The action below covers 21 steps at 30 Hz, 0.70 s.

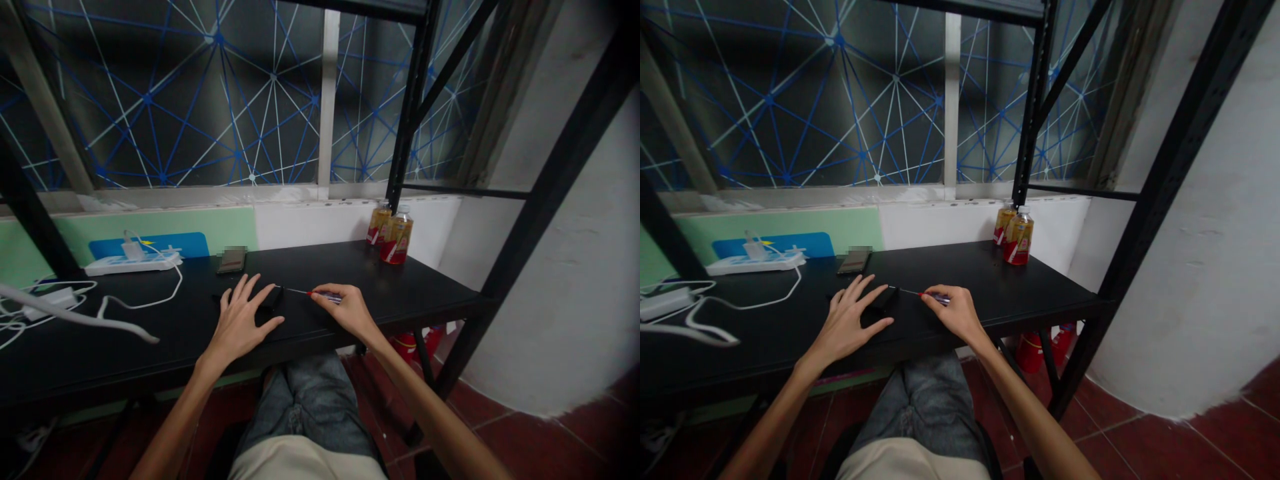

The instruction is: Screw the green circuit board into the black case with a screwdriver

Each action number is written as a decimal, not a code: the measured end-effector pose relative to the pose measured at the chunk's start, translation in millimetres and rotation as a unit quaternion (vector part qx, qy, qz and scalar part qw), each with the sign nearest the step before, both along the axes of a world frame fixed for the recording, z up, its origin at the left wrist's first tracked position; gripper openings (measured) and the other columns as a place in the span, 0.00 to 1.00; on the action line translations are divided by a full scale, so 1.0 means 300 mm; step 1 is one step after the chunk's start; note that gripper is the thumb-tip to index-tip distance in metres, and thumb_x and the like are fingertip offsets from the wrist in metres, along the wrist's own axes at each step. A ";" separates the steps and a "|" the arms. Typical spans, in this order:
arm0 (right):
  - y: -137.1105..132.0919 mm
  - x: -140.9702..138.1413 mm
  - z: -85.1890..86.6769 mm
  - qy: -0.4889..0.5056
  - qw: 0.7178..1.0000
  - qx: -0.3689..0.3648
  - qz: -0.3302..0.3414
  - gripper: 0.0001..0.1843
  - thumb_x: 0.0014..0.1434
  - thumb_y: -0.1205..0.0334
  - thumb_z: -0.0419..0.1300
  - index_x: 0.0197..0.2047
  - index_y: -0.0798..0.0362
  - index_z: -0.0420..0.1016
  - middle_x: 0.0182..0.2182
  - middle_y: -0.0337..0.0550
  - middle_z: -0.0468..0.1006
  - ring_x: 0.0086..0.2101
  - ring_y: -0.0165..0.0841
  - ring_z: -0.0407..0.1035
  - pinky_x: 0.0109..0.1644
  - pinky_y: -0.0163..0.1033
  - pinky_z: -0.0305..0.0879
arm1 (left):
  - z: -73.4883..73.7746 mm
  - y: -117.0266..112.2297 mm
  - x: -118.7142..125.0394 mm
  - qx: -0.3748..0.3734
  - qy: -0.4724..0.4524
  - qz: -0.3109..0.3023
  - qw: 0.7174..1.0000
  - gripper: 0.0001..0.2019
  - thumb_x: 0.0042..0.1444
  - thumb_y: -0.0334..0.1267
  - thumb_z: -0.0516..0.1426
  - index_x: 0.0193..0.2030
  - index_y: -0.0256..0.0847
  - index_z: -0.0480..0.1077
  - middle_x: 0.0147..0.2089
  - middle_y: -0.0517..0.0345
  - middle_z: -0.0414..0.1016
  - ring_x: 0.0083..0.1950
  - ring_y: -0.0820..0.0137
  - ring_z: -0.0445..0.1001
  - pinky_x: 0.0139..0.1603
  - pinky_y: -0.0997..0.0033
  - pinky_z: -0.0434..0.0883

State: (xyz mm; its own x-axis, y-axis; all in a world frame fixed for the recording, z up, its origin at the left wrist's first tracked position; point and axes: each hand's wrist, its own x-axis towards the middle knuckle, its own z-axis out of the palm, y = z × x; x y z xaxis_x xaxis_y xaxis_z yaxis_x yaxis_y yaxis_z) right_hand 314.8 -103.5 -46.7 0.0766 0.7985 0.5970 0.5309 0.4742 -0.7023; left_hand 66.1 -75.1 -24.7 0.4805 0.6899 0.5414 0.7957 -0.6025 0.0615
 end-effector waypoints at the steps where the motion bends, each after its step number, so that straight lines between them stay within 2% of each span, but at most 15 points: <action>1: 0.001 0.000 0.002 -0.024 1.000 -0.007 -0.007 0.11 0.58 0.53 0.63 0.37 0.50 0.84 0.35 0.44 0.84 0.34 0.39 0.78 0.40 0.39 0.71 | -0.006 0.002 0.003 -0.018 0.014 0.007 1.000 0.30 0.58 0.54 0.58 0.65 0.48 0.64 0.72 0.45 0.56 0.73 0.46 0.50 0.65 0.35 0.52; 4: 0.006 -0.001 0.009 -0.088 0.995 -0.024 -0.030 0.11 0.59 0.53 0.62 0.39 0.47 0.84 0.36 0.43 0.84 0.37 0.40 0.78 0.43 0.40 0.70 | -0.018 0.003 0.009 -0.041 0.039 0.022 0.998 0.29 0.62 0.54 0.54 0.67 0.47 0.62 0.71 0.44 0.57 0.73 0.47 0.50 0.66 0.33 0.49; 9: 0.017 -0.006 0.014 -0.156 0.986 -0.043 -0.050 0.12 0.60 0.51 0.61 0.41 0.45 0.84 0.35 0.41 0.84 0.34 0.39 0.77 0.38 0.39 0.68 | -0.025 0.003 0.007 -0.024 0.047 0.027 0.998 0.24 0.65 0.48 0.52 0.66 0.49 0.63 0.69 0.47 0.61 0.71 0.50 0.56 0.66 0.36 0.50; 16: 0.020 -0.013 0.014 -0.163 0.985 -0.018 -0.051 0.12 0.61 0.50 0.60 0.41 0.44 0.83 0.35 0.41 0.84 0.34 0.38 0.77 0.36 0.38 0.67 | -0.027 0.004 0.008 -0.003 0.047 0.025 0.999 0.23 0.65 0.45 0.51 0.66 0.48 0.64 0.69 0.46 0.62 0.70 0.51 0.57 0.66 0.37 0.52; 21: 0.021 -0.017 0.019 -0.165 0.985 -0.034 -0.050 0.12 0.61 0.51 0.60 0.41 0.45 0.83 0.37 0.42 0.84 0.37 0.40 0.78 0.40 0.39 0.67 | -0.021 0.002 0.012 -0.011 0.063 0.034 0.997 0.23 0.65 0.44 0.51 0.66 0.45 0.64 0.69 0.45 0.61 0.70 0.50 0.57 0.65 0.36 0.53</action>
